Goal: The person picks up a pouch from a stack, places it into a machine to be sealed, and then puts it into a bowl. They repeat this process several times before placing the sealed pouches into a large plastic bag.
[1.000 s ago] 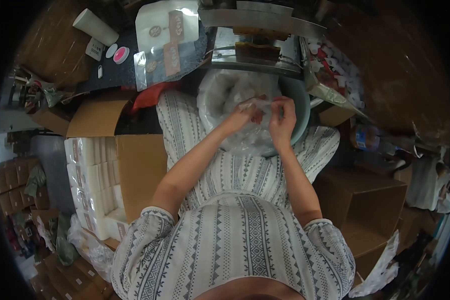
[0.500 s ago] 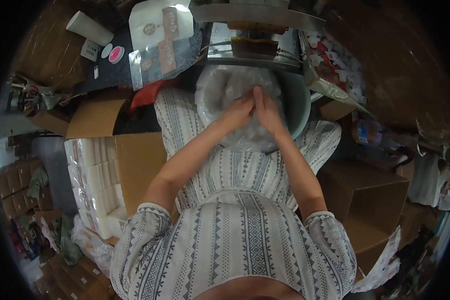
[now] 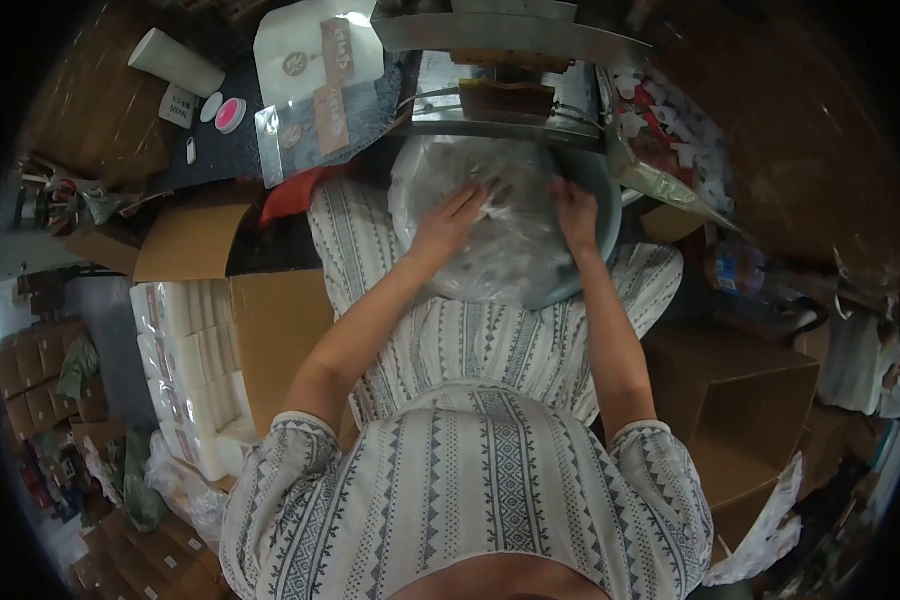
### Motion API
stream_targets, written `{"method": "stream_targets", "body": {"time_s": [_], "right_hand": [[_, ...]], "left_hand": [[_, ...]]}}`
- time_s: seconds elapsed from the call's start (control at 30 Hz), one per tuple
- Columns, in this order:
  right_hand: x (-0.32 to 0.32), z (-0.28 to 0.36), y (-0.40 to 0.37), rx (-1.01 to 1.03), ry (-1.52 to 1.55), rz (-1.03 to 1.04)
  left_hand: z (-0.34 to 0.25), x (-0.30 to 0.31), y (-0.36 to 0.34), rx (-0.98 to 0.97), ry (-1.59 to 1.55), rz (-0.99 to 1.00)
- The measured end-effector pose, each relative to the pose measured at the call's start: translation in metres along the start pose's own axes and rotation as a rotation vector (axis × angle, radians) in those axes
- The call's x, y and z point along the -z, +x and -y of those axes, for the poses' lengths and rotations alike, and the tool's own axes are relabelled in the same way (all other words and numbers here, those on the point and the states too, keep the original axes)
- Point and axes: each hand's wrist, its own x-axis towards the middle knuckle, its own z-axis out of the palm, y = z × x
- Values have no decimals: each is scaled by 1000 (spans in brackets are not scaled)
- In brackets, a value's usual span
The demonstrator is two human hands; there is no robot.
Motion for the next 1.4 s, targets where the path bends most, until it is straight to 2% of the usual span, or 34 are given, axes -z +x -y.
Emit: {"method": "stream_targets", "body": {"time_s": [0.13, 0.2, 0.23, 0.3, 0.33, 0.4, 0.43, 0.5, 0.53, 0.6, 0.63, 0.7, 0.77, 0.8, 0.83, 0.9, 0.93, 1.0, 1.03, 1.1, 1.13, 1.2, 1.23, 1.3, 1.33, 1.37, 1.4], "right_hand": [[21, 35, -10, -115, 112, 111], [11, 71, -19, 232, 377, 100], [6, 73, -18, 235, 378, 100], [-7, 71, -10, 138, 40, 275], [-8, 69, -7, 139, 44, 273], [-8, 64, 1, -90, 248, 532], [-12, 62, 3, -87, 247, 531], [-21, 58, 0, -218, 623, 538], [-21, 56, -1, -220, 623, 535], [-22, 51, 1, -198, 443, 335], [-23, 39, 9, -194, 443, 331], [-29, -17, 23, -326, 252, -57], [-45, -102, 25, -387, 233, -110], [-49, -119, 33, -443, 220, -168], [-49, -112, 34, -434, 226, -176], [-44, -82, 11, -352, 287, -162], [-34, -53, 0, -351, 280, -160], [-8, 14, -11, -211, 478, -188], [-3, 28, -14, -200, 478, -196], [3, 43, -24, 51, 366, -96], [3, 46, -26, 57, 365, -98], [2, 52, -28, 322, 311, 181], [-2, 52, -27, 348, 315, 189], [-17, 47, -20, 90, 672, -57], [-17, 44, -14, 127, 689, -25], [-11, 34, -9, 19, 590, 188], [-9, 27, -7, -85, 476, 393]], "left_hand": [[4, 4, -9, -69, 16, 79], [-7, 4, 6, -96, 105, 147], [-6, 1, 10, -97, 107, 146], [-2, -2, 19, -229, 70, 48], [-2, -1, 19, -232, 74, 50], [-2, 3, 21, -248, 99, 106], [-2, 1, 23, -250, 100, 103], [-6, -3, 24, -250, 82, 15], [-8, -4, 22, -252, 79, 16], [-15, -2, 23, -138, 125, -42], [-12, -1, 21, -142, 124, -45], [-3, 3, 0, -45, 79, 63], [-6, 4, -20, 31, -29, 119], [-5, 5, -20, 99, -133, 175], [-8, 6, -10, 87, -129, 170], [-22, 6, 8, 483, -759, 85], [-18, 1, 12, 486, -764, 81], [-4, -12, 31, 969, -1570, 19], [-8, -18, 36, 955, -1574, 22], [-29, -31, 39, 614, -878, 119], [-35, -31, 41, 608, -879, 115], [-51, -21, 47, 441, -629, 253], [-51, -23, 46, 435, -616, 230], [-40, -36, 41, 598, -572, 242], [-34, -48, 35, 479, -539, 167], [-32, -56, 29, 366, -503, 102], [-35, -54, 27, 369, -476, 72]]}}
